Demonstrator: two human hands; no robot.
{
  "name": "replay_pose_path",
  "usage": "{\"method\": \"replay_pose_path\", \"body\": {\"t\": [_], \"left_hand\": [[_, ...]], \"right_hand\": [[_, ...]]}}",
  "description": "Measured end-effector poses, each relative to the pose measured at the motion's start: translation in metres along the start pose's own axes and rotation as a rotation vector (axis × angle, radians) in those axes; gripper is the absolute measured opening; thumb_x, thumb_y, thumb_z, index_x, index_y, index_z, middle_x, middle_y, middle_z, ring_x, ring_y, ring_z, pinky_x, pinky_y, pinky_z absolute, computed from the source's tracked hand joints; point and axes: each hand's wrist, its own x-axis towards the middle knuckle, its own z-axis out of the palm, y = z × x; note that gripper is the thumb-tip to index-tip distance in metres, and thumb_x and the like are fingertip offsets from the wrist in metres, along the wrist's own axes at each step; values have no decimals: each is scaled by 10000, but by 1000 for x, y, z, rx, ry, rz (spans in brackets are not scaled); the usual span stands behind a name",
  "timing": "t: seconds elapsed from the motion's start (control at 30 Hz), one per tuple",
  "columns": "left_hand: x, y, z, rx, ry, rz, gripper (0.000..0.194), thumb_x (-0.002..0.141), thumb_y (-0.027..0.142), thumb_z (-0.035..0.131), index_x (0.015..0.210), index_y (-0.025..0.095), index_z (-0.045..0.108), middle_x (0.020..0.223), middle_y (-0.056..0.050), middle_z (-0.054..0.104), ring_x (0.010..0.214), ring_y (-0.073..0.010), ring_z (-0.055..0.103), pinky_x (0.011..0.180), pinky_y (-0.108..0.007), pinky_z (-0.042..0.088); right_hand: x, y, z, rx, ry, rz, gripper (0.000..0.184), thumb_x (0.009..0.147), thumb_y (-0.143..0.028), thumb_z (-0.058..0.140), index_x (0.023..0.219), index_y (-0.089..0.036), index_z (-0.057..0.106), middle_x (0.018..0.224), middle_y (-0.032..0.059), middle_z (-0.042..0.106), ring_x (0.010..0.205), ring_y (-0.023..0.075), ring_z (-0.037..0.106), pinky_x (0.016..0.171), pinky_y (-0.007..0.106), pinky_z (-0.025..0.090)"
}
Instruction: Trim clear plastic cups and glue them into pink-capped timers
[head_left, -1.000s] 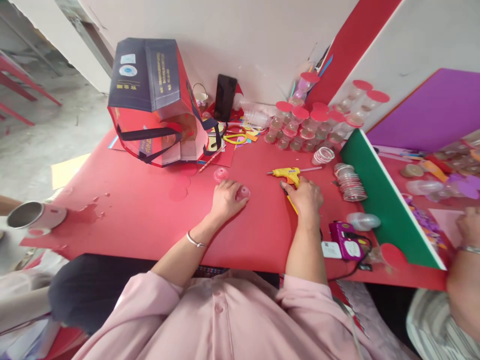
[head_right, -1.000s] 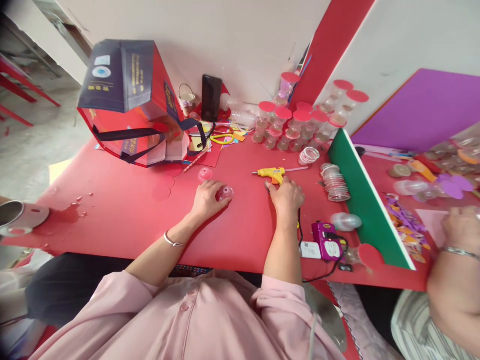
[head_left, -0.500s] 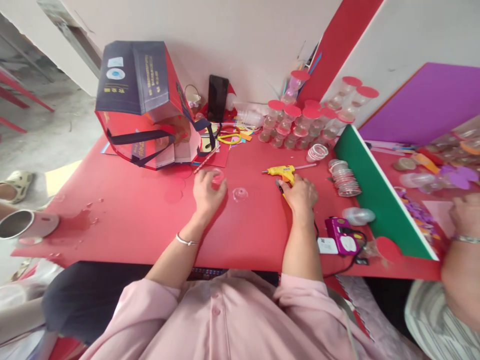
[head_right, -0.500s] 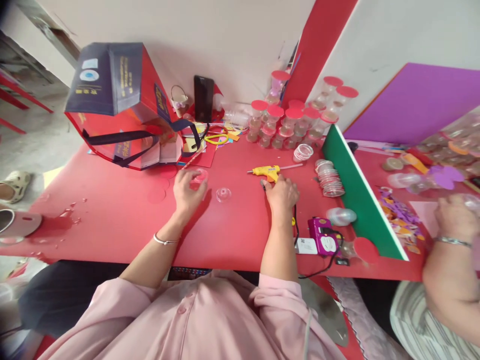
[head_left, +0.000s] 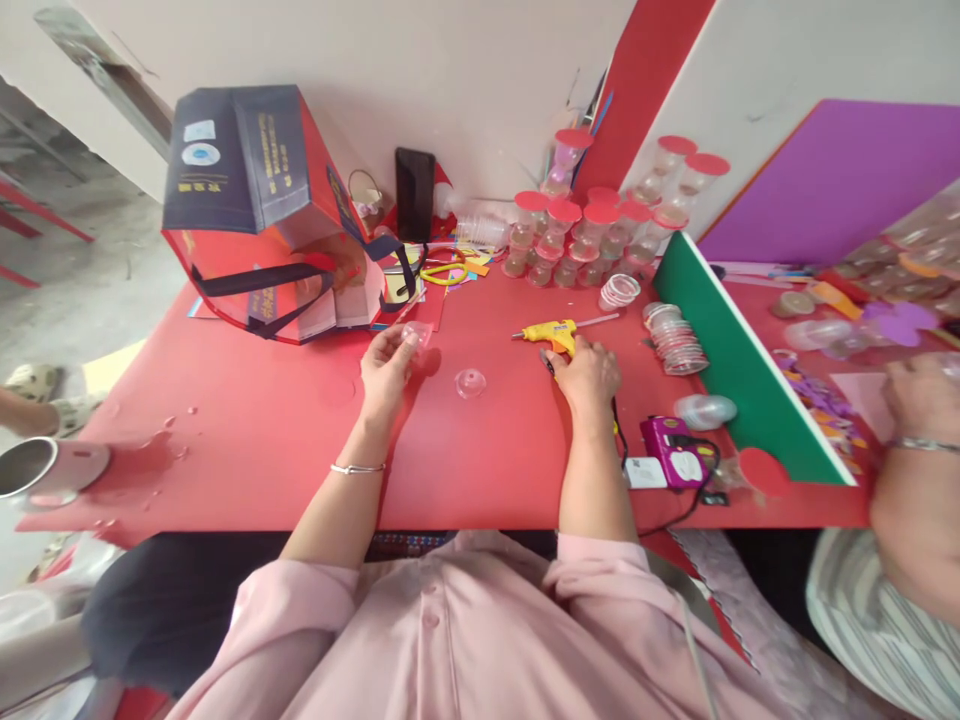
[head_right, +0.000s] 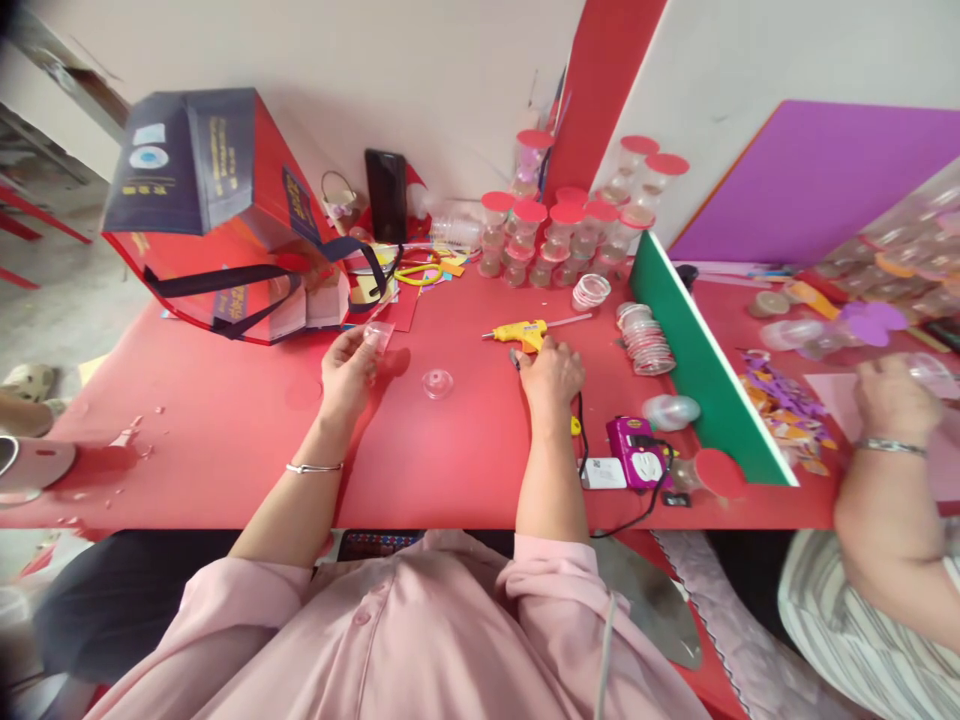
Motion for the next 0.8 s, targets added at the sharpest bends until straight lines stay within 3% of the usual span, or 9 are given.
{"method": "replay_pose_path", "body": {"t": [0.07,0.17,0.27,0.33,0.43,0.5,0.57,0.7,0.8], "left_hand": [[0,-1,0,-30,0,25,441,837,487,812,1185,236,714,928,-40,706,602,-104,552,488,-232,416],[1,-7,-4,345,57,213,445,813,382,836,1224,259,717,1095,-67,758,787,-172,643,739,-341,575],[1,-10,-8,721,59,367,448,811,306,818,1244,252,717,1174,-88,773,1017,-279,674,1000,-488,549],[-1,-9,-9,827,58,438,476,809,304,813,1268,234,710,1252,-114,748,1151,-324,655,1085,-524,504],[-11,-4,-5,807,22,500,446,864,372,778,1275,215,707,1327,-127,692,1099,-273,672,1034,-441,534],[-21,0,0,751,-82,497,396,913,421,740,1251,217,711,1279,-103,694,879,-187,676,883,-354,568],[-32,3,6,762,-204,492,410,919,465,742,1254,230,712,1256,-86,706,797,-157,669,789,-317,564],[-46,5,15,900,-346,492,540,868,525,795,1331,266,693,1355,-92,708,1155,-262,721,805,-321,579],[-49,4,18,952,-379,470,585,831,513,830,1345,274,687,1382,-87,703,1209,-283,720,801,-333,593]], "right_hand": [[0,0,0,9,6,2,554,1014,-559,612,1394,-157,641,1303,223,681,1233,356,604,959,405,443],[-1,0,1,21,25,12,605,996,-619,616,1375,-150,659,1295,232,674,1237,366,596,979,428,439],[0,-2,0,42,34,29,674,968,-677,628,1374,-140,665,1297,243,665,1246,381,589,991,448,443],[2,-5,0,58,30,37,678,961,-672,643,1374,-135,669,1303,246,660,1253,381,588,1005,453,445],[6,-8,1,81,20,51,640,955,-632,666,1357,-135,687,1310,244,661,1252,374,590,1017,455,452],[8,-8,1,91,14,62,619,942,-624,676,1324,-137,711,1295,239,672,1227,369,605,1002,446,465],[8,-8,1,98,13,74,606,930,-631,676,1273,-135,737,1260,234,688,1188,361,625,978,429,479],[5,-8,-4,154,60,105,567,895,-609,708,1221,-147,757,1212,214,703,1146,343,655,939,392,501],[1,-11,-9,207,131,131,563,892,-572,718,1282,-167,732,1265,204,684,1111,329,688,899,379,518]]}}
